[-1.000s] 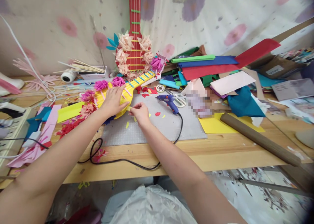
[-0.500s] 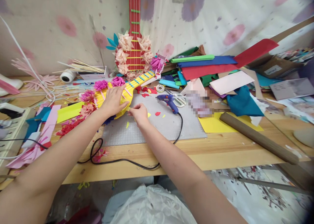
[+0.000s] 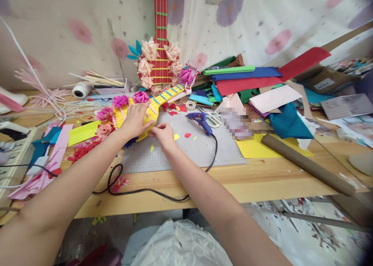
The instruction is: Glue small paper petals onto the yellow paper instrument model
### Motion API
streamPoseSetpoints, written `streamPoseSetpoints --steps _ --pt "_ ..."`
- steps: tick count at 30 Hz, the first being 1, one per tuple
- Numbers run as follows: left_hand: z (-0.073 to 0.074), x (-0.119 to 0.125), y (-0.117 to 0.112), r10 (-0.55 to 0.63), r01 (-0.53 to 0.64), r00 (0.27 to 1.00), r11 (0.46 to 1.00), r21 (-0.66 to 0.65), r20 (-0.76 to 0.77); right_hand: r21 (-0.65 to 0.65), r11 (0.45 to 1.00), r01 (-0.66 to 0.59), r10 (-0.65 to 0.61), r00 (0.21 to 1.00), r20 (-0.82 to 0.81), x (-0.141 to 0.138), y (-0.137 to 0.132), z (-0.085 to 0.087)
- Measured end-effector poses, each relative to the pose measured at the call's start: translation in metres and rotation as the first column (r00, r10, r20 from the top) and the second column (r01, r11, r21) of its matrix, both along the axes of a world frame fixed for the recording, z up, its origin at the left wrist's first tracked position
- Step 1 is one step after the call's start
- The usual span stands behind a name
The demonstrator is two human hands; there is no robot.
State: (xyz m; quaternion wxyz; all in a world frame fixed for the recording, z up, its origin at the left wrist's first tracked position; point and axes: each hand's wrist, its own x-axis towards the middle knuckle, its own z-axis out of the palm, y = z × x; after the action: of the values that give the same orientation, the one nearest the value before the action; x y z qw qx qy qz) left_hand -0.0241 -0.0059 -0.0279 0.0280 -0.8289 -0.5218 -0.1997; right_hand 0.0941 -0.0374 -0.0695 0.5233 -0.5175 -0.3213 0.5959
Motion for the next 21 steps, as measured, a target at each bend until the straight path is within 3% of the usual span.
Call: streamPoseSetpoints --steps 9,12,17,21 --pt "0.02 -0.013 -0.005 0.079 -0.082 0.994 0.996 0.034 0.074 -0.06 0.998 -0.015 0.004 0.984 -0.179 0.016 -0.004 0.012" --pt "0.027 -0.022 -0.01 0.055 -0.057 0.996 0.998 0.018 0.068 -0.044 0.999 -0.033 0.022 0.973 -0.232 0.019 -0.003 0.012" --pt "0.024 -0.03 -0.021 -0.077 0.076 0.997 0.996 -0.035 -0.005 -0.025 0.999 -0.032 0.025 0.966 -0.258 0.032 -0.005 0.013" --pt "0.02 -0.033 -0.022 -0.092 0.09 0.995 0.995 -0.034 -0.045 0.046 0.997 -0.059 0.066 0.985 -0.16 0.056 -0.008 0.013"
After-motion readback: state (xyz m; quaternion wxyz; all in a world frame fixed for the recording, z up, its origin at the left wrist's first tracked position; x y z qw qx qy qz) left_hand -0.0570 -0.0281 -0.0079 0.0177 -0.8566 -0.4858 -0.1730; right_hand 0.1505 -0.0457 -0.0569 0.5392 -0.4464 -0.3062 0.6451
